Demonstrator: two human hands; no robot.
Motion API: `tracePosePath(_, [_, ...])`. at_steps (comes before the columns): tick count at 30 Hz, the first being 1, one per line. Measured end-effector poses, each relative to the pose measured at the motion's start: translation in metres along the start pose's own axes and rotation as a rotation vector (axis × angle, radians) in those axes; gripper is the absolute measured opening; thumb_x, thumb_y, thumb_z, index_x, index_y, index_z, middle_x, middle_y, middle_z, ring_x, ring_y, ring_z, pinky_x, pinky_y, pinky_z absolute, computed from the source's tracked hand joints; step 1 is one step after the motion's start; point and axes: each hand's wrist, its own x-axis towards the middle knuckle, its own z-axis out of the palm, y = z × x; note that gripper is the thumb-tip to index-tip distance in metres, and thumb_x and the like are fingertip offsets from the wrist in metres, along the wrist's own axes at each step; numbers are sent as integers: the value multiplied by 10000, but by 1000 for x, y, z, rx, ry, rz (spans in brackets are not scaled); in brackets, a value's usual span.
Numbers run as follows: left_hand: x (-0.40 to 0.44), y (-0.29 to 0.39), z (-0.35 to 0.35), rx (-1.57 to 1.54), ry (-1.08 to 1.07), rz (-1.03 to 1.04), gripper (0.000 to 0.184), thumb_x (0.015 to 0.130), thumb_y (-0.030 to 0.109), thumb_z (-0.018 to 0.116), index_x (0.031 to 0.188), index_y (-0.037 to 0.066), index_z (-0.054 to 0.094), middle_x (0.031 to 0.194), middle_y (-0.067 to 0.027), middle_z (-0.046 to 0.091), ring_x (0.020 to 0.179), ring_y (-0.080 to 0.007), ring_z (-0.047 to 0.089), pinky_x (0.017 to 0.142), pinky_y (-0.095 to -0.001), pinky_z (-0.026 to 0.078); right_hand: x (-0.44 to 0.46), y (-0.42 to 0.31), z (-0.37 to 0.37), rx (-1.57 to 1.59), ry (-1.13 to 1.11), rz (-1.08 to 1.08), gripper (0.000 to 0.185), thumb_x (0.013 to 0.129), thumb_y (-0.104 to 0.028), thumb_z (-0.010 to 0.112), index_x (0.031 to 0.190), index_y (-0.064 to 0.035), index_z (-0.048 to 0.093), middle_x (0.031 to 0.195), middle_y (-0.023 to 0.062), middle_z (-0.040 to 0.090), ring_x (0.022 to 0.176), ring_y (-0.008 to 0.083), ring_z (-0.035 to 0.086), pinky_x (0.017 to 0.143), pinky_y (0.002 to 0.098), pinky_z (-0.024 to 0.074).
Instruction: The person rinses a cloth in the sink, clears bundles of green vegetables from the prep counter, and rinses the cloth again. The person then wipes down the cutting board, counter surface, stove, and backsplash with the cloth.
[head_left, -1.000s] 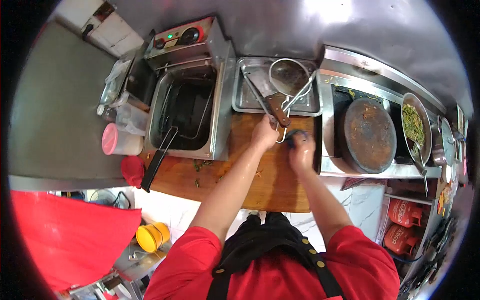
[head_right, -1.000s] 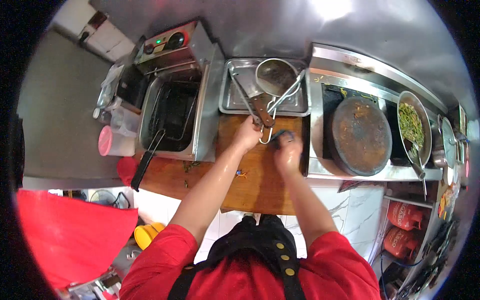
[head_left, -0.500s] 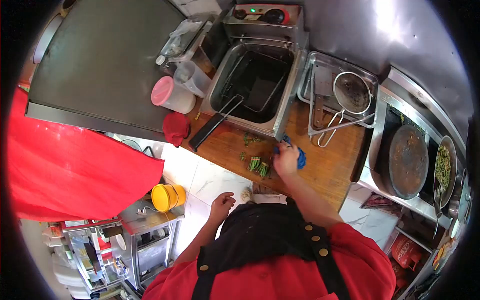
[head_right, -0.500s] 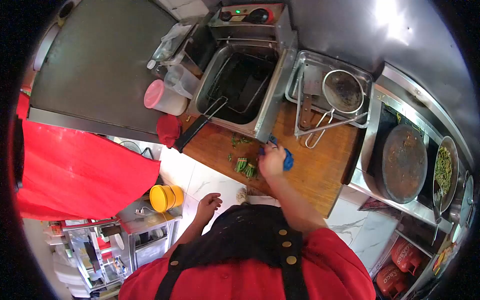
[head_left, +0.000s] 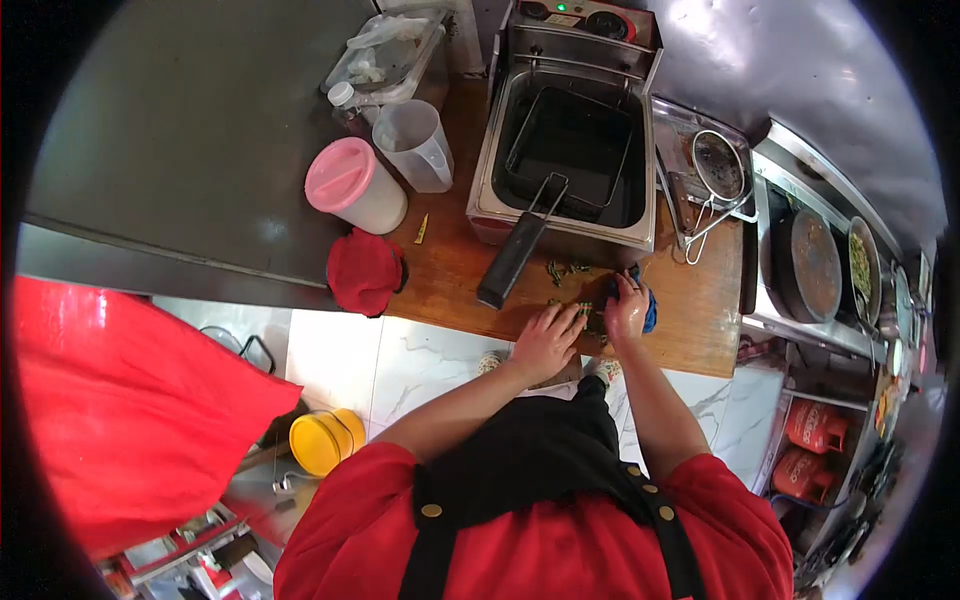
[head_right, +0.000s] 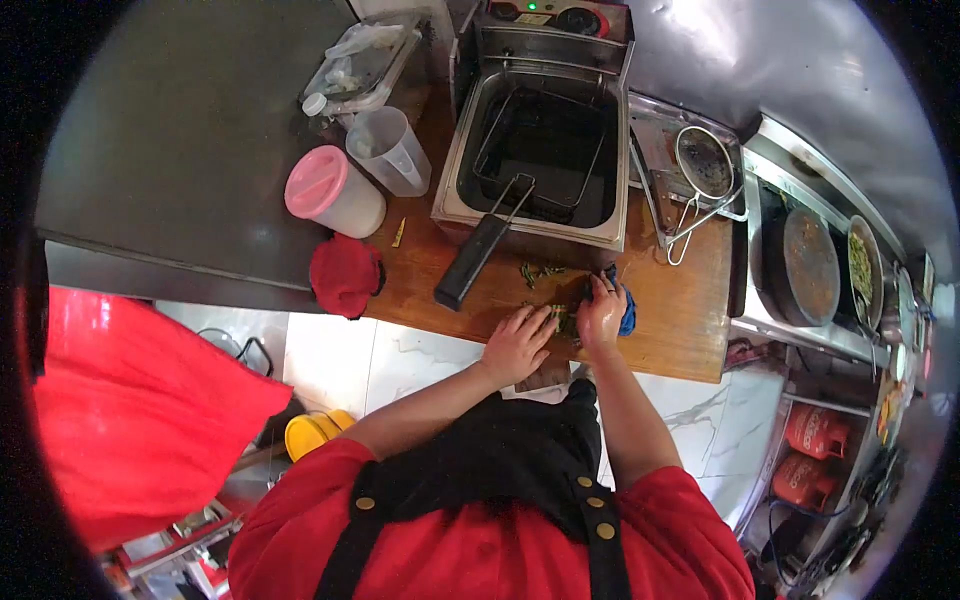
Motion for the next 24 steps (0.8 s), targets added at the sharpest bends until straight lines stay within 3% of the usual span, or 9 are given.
tracePosePath(4, [3,-23,1,-33,13,-55,608,777,258,593,1326,103,382,1332,-117,372,1175,-309,373,924,-434,388,-11,-33,23,-64,99,71,436,619,-37,546,1051,5,587,1135,184,575,1066,394,493,974,449,340])
tracePosePath(6, [1,-36,-3,-27,15,-53,659,747,279,620,1327,86,374,1338,-123,366,1147,-320,392,932,-439,382,-11,-60,34,0,70,166,426,638,-4,526,1059,-7,591,1131,170,581,1075,352,507,966,430,347])
tracePosePath(10, [-16,-61,-4,-29,79,-133,666,698,307,638,1287,80,426,1332,-148,369,1188,-325,378,926,-447,372,-1,-107,62,34,157,113,392,660,-45,537,1047,-8,586,1066,167,602,1026,357,522,922,439,370])
tracePosePath(14, [-34,-88,1,55,29,-234,516,732,256,569,1206,61,505,1380,-159,315,1210,-358,338,981,-482,307,0,-127,91,126,104,112,375,675,-90,551,1040,-9,576,1088,155,587,1051,379,497,971,464,314])
tracePosePath(17, [-47,-99,-3,-21,128,-344,600,717,284,580,1246,31,456,1403,-164,266,1218,-373,316,989,-491,288,-3,-140,115,130,33,2,328,719,-131,548,1029,-28,577,1069,150,589,1047,368,496,966,466,316])
tracePosePath(19, [-49,-102,-15,-21,191,-404,744,688,313,607,1310,-9,356,1409,-168,237,1226,-377,303,998,-484,277,-1,-152,139,777,53,192,330,750,-162,533,1059,-50,563,1061,144,582,1045,336,500,953,412,338])
tracePosePath(22, [-57,-95,-39,78,134,-480,859,672,339,622,1354,-32,254,1407,-179,233,1245,-381,282,1002,-483,272,-2,-168,160,1300,61,252,395,653,-53,527,1045,-19,558,1041,177,576,1022,374,511,934,454,366])
tracePosePath(23, [-59,-101,-38,65,195,-440,876,684,315,644,1360,-34,210,1406,-234,202,1231,-435,282,1007,-510,262,6,-173,148,856,-18,-25,411,659,-45,522,1069,-19,546,1050,177,573,1018,369,514,930,440,374])
tracePosePath(24, [-61,-104,-32,70,200,-438,876,684,315,644,1360,-34,210,1406,-234,202,1231,-435,282,1007,-510,262,13,-178,136,400,-87,-286,427,666,-37,517,1093,-18,534,1059,177,569,1014,364,517,926,427,382])
